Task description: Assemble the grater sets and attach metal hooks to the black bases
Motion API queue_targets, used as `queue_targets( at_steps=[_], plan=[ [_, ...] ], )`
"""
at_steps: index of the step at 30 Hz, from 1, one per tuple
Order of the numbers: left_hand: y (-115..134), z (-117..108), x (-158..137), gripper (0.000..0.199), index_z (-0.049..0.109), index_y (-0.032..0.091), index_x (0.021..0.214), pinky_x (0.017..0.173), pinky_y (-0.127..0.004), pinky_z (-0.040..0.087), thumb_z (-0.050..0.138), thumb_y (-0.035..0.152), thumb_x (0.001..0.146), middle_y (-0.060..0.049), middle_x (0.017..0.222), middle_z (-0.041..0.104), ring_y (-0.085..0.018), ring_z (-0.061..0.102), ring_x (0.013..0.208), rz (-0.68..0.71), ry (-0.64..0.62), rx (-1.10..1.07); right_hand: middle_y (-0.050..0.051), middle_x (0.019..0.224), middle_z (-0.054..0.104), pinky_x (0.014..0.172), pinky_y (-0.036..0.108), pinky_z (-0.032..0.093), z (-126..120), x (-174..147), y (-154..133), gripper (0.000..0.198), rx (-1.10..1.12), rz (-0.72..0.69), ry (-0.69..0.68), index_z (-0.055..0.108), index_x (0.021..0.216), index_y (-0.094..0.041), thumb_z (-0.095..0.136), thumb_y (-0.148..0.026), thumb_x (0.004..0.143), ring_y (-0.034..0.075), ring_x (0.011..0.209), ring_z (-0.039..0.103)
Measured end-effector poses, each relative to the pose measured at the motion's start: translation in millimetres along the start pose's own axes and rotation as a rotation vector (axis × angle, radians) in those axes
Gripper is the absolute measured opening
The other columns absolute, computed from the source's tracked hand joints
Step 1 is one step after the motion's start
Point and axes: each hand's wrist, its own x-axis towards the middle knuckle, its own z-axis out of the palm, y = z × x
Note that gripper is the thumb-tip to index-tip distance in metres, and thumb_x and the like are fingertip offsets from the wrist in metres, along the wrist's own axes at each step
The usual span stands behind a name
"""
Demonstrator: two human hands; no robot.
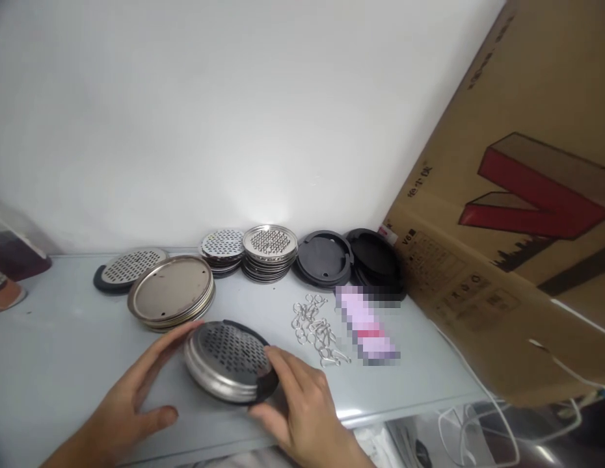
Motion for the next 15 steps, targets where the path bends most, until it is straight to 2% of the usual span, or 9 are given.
queue_targets(
  at_steps=[3,5,7,10,12,15],
  plan=[
    [-7,8,-1,0.079,0.024,0.036,0.152,0.117,-0.051,0.030,0.068,0.041,0.087,-0.005,0.158,0.032,-0.031,0.034,0.143,0.029,0.083,0.082,0.007,0.099,0.072,0.076,0.031,0.057,2,2,-7,0.043,0.234,0.169,-0.014,0.039,0.142,-0.023,0.042,-0.036,0.101,0.021,0.083,0.070],
    [-8,11,1,0.070,0.029,0.037,0.151,0.114,-0.047,0.038,0.064,0.033,0.090,-0.004,0.158,0.034,-0.029,0.039,0.141,0.057,0.130,0.139,0.002,0.080,0.068,0.064,0.027,0.055,5,4,-11,0.041,0.380,0.324,-0.045,0.039,0.141,-0.023,0.039,-0.032,0.102,0.017,0.066,0.065],
    [-6,11,5,0.057,0.039,0.038,0.146,0.110,-0.043,0.045,0.060,0.031,0.093,-0.002,0.156,0.036,-0.027,0.040,0.140,0.058,0.138,0.174,0.000,0.076,0.065,0.062,0.027,0.053,8,7,-13,0.043,0.474,0.438,-0.078,0.040,0.142,-0.023,0.043,-0.034,0.101,0.016,0.063,0.062],
    [4,7,11,0.042,0.052,0.037,0.136,0.107,-0.040,0.048,0.055,0.031,0.095,0.000,0.153,0.042,-0.025,0.042,0.139,0.004,0.085,0.213,0.007,0.103,0.067,0.073,0.030,0.056,10,9,-10,0.052,0.488,0.490,-0.090,0.039,0.144,-0.024,0.053,-0.036,0.096,0.019,0.080,0.065],
    [10,5,13,0.038,0.057,0.036,0.133,0.109,-0.041,0.046,0.054,0.032,0.095,-0.001,0.151,0.045,-0.024,0.046,0.137,-0.022,0.052,0.237,0.010,0.126,0.060,0.081,0.032,0.057,10,8,-5,0.062,0.473,0.485,-0.097,0.035,0.148,-0.027,0.060,-0.035,0.092,0.022,0.097,0.065],
    [14,5,15,0.034,0.062,0.035,0.128,0.113,-0.044,0.040,0.053,0.032,0.096,-0.001,0.148,0.049,-0.024,0.050,0.134,-0.040,0.030,0.263,0.010,0.148,0.043,0.098,0.039,0.053,9,5,0,0.079,0.437,0.444,-0.171,0.033,0.150,-0.031,0.073,-0.035,0.082,0.029,0.127,0.052]
  ],
)
